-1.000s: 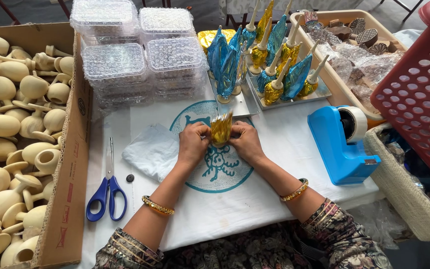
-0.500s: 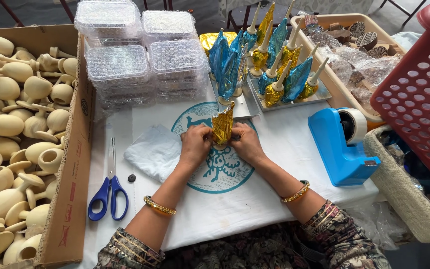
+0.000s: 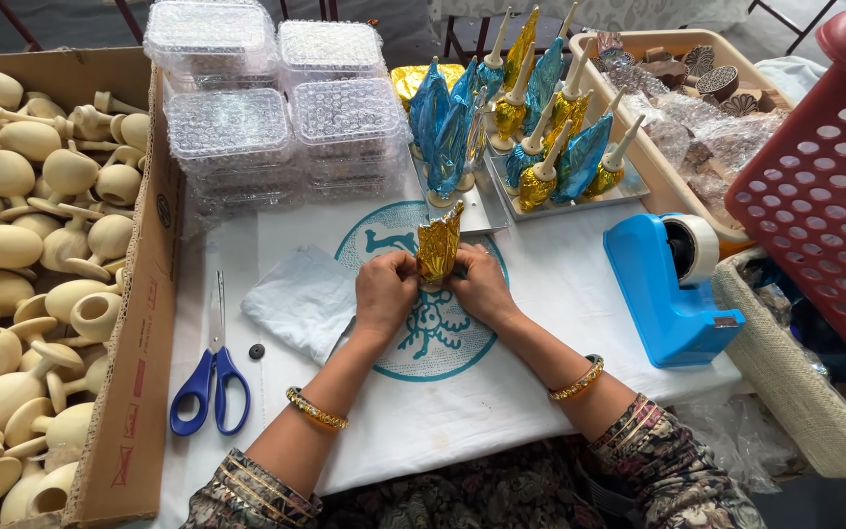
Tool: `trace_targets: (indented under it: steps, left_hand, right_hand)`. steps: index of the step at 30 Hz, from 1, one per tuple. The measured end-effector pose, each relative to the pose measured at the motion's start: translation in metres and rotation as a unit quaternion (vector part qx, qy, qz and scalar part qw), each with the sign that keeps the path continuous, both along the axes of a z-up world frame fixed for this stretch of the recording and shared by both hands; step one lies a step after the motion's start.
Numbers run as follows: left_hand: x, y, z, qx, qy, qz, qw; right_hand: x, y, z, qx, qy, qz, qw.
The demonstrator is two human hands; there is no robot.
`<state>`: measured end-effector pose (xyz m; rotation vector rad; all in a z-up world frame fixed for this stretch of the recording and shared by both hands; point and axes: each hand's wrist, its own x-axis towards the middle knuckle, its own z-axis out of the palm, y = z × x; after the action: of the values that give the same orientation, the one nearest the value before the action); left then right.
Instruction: The recorder wraps small wooden vase-like objects in decorative gold foil and organizes them on a tray.
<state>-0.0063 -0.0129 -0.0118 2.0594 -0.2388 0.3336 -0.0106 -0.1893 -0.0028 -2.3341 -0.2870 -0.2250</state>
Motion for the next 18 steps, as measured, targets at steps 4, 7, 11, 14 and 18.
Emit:
trace_targets:
  steps: [4,7,11,14,18]
  left_hand:
    - [0.0,0.001,0.007,0.016,0.006,-0.03,0.999]
    - [-0.002,-0.001,0.013,0.067,0.023,-0.049,0.996]
    - [0.0,0.0,0.002,0.073,0.009,-0.022,0.997]
    - [0.003,0.001,-0.004,0.085,-0.005,-0.023,0.996]
    - [0.003,0.003,0.0,0.091,0.0,-0.045,0.995]
  right_hand:
    - [-0.001,0.0,0.001,0.021,0.004,-0.005,1.0]
    - [0.001,-0.002,-0.002,0.004,0.022,-0.017,1.0]
    - [0.0,-0.004,0.003,0.022,0.02,0.027,0.999]
    - [0.001,-0.008,0.001,0.035,0.022,0.053,0.998]
    - [0.004,-0.011,-0.001,0.044,0.017,0.042,0.998]
